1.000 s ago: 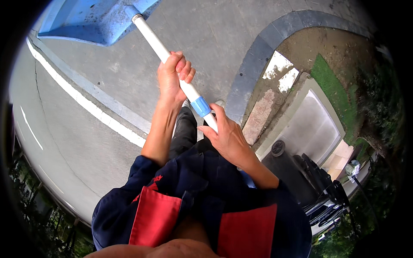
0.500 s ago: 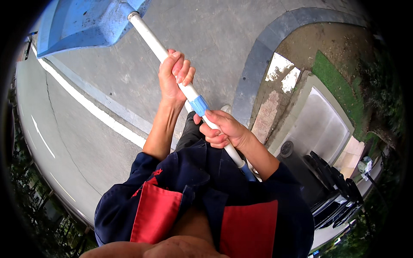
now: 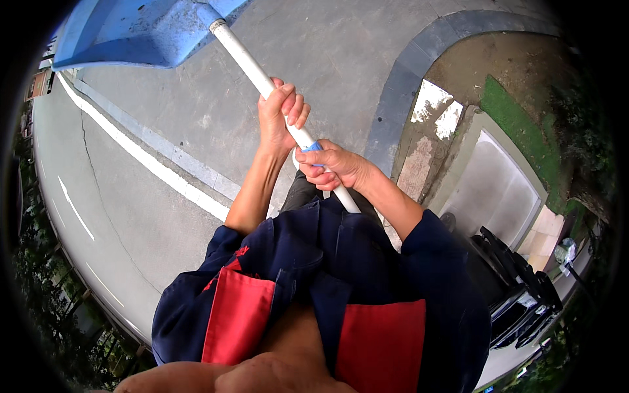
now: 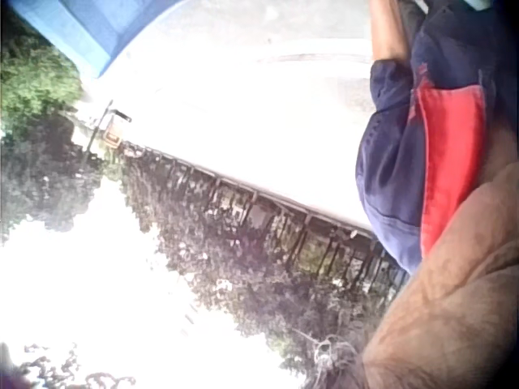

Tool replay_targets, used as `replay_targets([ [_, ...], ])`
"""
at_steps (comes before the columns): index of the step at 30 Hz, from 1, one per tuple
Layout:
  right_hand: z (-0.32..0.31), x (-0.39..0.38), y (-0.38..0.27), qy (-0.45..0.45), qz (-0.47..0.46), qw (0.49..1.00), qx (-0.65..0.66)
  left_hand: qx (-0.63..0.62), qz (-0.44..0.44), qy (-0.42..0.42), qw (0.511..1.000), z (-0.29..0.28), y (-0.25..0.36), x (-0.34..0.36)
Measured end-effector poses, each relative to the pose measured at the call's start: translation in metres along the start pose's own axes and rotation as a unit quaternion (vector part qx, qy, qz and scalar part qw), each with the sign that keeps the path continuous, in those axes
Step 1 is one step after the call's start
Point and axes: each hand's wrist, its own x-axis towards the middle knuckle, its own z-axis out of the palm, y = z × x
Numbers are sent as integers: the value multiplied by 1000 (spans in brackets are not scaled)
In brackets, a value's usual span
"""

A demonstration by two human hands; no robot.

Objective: The person retrieves a plastic bag from a trash bin and uses it to wrap the handle of a dustpan. They then reassemble the dustpan handle and walk to a nearby area to pick up a broom.

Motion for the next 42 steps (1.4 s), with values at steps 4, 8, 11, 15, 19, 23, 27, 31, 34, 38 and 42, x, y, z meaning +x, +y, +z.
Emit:
replay_targets([
  [4,4,-4,-8,-20,-19,999,-24,0,4,-28,1000,10,7,-1],
  [8,15,-12,-25,288,-183,812,-474,64,64,90,992,5,-1,17],
  [11,13,1,-7,418,-233,600,-641,84,64,134,985,19,-15,12],
  [15,-2,6,2,346,-227,770,-487,85,48,52,994,9,-14,8],
  [19,9,-10,-18,31,-55,995,-71,13,-15,-13,1000,14,-4,7],
  [23,8,-20,-16,24,-35,998,-46,8,-46,-59,997,25,-5,-1],
  [27,32,-27,-22,318,-172,829,-427,45,-22,6,999,29,-1,6],
  [31,30,-8,-17,428,-210,613,-630,102,-14,78,992,24,11,12],
  [34,35,1,-13,459,-192,523,-692,57,-51,120,990,11,27,17],
  [38,58,23,-12,431,-146,501,-736,-28,-46,227,972,-7,28,17],
  [42,17,23,-42,258,28,881,-395,-71,-42,175,981,-7,29,20],
])
